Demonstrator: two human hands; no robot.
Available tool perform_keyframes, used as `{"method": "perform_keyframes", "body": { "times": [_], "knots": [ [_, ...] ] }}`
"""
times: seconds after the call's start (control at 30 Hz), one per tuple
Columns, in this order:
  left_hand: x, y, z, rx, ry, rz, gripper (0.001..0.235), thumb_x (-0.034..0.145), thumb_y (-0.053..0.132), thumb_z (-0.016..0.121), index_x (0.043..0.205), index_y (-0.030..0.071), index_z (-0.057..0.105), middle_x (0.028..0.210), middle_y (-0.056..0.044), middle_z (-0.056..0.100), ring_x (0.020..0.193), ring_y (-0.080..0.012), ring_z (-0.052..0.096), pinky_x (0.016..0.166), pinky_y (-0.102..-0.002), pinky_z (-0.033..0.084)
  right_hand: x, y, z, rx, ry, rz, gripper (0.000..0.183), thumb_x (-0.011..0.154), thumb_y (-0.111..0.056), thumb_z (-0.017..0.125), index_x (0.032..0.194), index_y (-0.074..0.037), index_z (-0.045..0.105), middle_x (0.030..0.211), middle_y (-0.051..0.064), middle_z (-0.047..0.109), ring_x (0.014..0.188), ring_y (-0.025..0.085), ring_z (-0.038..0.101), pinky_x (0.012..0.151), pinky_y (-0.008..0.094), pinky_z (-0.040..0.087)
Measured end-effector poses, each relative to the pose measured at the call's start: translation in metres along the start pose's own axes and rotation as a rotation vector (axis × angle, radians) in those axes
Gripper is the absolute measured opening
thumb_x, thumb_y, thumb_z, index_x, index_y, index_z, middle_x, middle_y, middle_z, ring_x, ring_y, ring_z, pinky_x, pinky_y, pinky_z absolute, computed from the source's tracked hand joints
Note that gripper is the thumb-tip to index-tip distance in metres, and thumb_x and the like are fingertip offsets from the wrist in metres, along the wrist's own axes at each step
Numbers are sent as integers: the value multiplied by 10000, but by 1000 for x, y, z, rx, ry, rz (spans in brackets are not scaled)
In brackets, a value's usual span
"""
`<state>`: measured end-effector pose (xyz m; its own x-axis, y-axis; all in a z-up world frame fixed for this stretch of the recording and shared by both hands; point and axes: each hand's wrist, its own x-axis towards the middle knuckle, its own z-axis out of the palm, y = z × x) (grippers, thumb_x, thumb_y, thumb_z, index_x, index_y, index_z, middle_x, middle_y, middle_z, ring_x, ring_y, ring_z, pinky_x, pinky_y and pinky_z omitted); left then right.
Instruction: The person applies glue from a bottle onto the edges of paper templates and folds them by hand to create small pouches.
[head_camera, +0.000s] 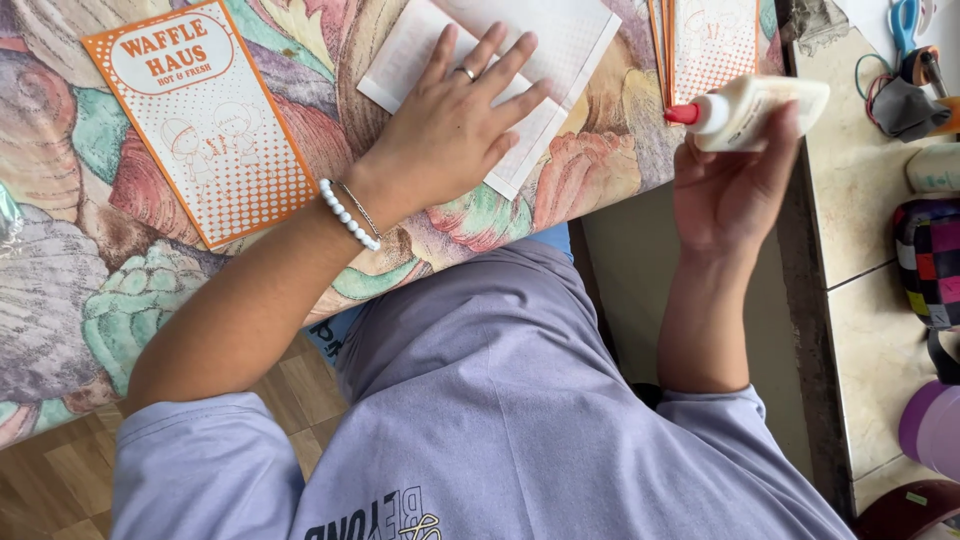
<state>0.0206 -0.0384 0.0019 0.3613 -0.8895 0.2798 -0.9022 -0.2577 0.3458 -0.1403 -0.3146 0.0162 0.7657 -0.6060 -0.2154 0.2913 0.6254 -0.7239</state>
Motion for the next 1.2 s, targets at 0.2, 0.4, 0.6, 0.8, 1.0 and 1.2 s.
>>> {"method": "perform_keyframes", "body": {
  "times": [0.2,0.4,0.6,0.8,1.0,1.2],
  "knots": [
    [-2,-13,14,13,-114,-11,560,1059,374,508,1568,141,493,1684,-186,260,1534,-469,162,1160,-763,35,17,33,-19,-379,-194,-335,457,878,-70,879,1243,17,618,1125,116,687,1033,237,700,883,378,659],
    [-5,-14,17,47,-67,12,561,1075,392,485,1576,140,503,1669,-211,311,1522,-478,193,1144,-768,77,-18,62,7,-988,-187,-446,385,808,-192,934,970,-21,629,907,97,659,860,197,680,732,347,627],
    [-6,-14,17,56,-53,18,555,1090,399,471,1581,142,507,1669,-220,324,1523,-485,209,1148,-765,68,-13,61,23,-1032,-385,-602,419,875,-170,906,1140,19,643,1059,174,703,954,292,720,769,370,647],
    [-5,-13,15,54,-57,8,560,1079,400,479,1578,150,515,1669,-228,322,1527,-477,205,1150,-764,59,-4,54,29,-1055,-409,-659,426,910,-195,876,1116,45,592,1087,208,689,982,334,708,776,407,630],
    [-7,-14,17,30,-44,22,579,1088,399,520,1596,121,502,1676,-247,289,1533,-467,152,1158,-763,62,-26,54,29,-1122,-455,-607,381,883,-221,897,1086,22,685,1037,151,721,921,264,723,795,349,634],
    [-6,-11,13,38,-59,9,568,1074,386,508,1583,132,506,1670,-230,306,1527,-477,187,1149,-768,64,-14,56,25,-972,-400,-663,329,934,-142,846,1075,41,613,1047,189,689,982,334,730,816,426,687]
  ]
}}
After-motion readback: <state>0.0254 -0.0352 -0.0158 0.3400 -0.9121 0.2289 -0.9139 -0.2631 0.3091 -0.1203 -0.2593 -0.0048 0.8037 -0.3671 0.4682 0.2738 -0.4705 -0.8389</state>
